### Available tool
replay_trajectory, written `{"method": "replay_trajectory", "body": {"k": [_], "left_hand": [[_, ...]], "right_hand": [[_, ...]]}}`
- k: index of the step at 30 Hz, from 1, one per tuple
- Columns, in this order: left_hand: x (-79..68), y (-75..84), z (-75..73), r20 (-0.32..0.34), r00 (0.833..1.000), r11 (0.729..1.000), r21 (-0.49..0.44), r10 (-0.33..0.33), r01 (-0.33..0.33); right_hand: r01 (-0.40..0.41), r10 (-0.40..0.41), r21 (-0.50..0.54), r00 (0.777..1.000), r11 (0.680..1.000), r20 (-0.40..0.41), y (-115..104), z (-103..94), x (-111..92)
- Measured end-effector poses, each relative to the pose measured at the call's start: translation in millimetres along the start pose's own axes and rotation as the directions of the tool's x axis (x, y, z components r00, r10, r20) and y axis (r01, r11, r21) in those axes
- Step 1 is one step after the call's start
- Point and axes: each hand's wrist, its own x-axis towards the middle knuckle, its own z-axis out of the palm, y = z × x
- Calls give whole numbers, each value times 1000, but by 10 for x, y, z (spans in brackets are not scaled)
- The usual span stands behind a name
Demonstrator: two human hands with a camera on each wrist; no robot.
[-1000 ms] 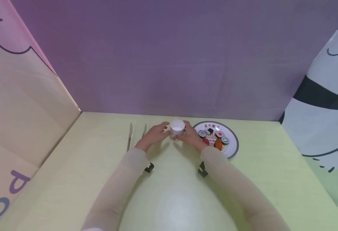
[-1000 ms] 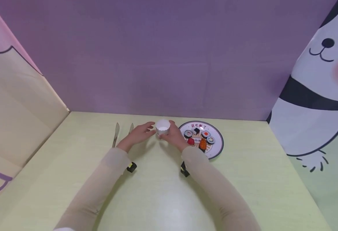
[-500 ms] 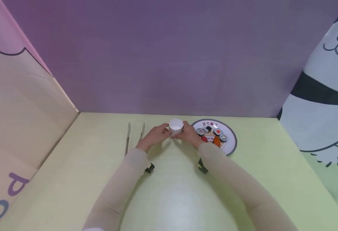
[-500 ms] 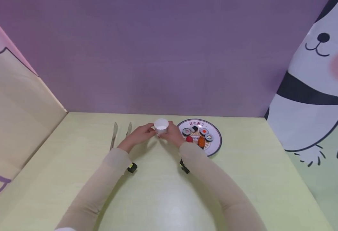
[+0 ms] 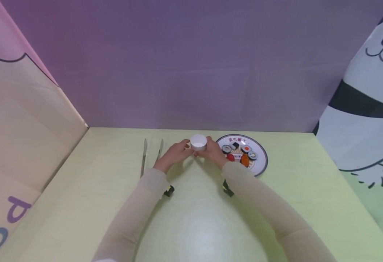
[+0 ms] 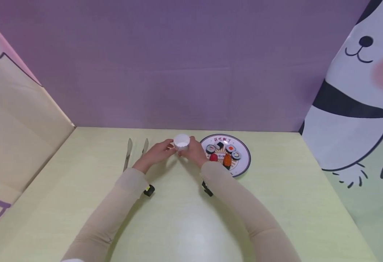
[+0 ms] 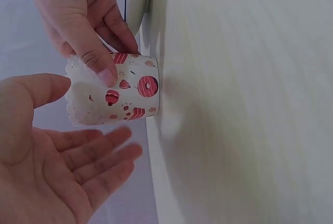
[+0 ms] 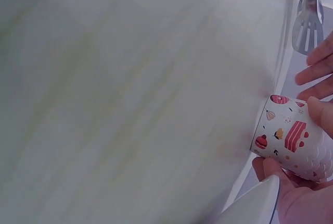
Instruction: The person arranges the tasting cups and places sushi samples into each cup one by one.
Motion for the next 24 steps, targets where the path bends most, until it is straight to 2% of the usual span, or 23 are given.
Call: {"method": "replay_trajectory", "body": {"k": [3, 6, 8, 11, 14, 17, 21, 24], "left_hand": [[0, 15, -36, -58, 998, 998, 66, 22, -18], [9, 69, -65, -118, 987, 982, 165, 109, -89], [13, 126, -68, -149, 970, 955, 256, 192, -150], [10, 224, -63, -170, 940, 900, 379, 297, -216], [15, 290, -42, -174, 924, 859, 459, 340, -229], [37, 314, -9, -154, 928, 837, 500, 338, -222], [48, 338, 27, -128, 945, 823, 535, 300, -189], [59, 358, 34, -123, 945, 817, 544, 304, -192]], "right_hand": [[-12, 12, 5, 1000, 1000, 8, -4, 10, 4], [-11, 11, 5, 1000, 1000, 7, -7, 14, 5], [-4, 4, 0, 1000, 1000, 0, -5, 12, 5], [23, -23, -16, 1000, 1000, -12, 0, 11, 5], [46, -47, -32, 999, 998, -20, 0, 20, 2], [50, -52, -39, 998, 998, -28, -4, 33, -9], [51, -53, -47, 998, 998, -34, 8, 39, -11], [66, -68, -57, 997, 996, -45, 24, 35, 3]]}}
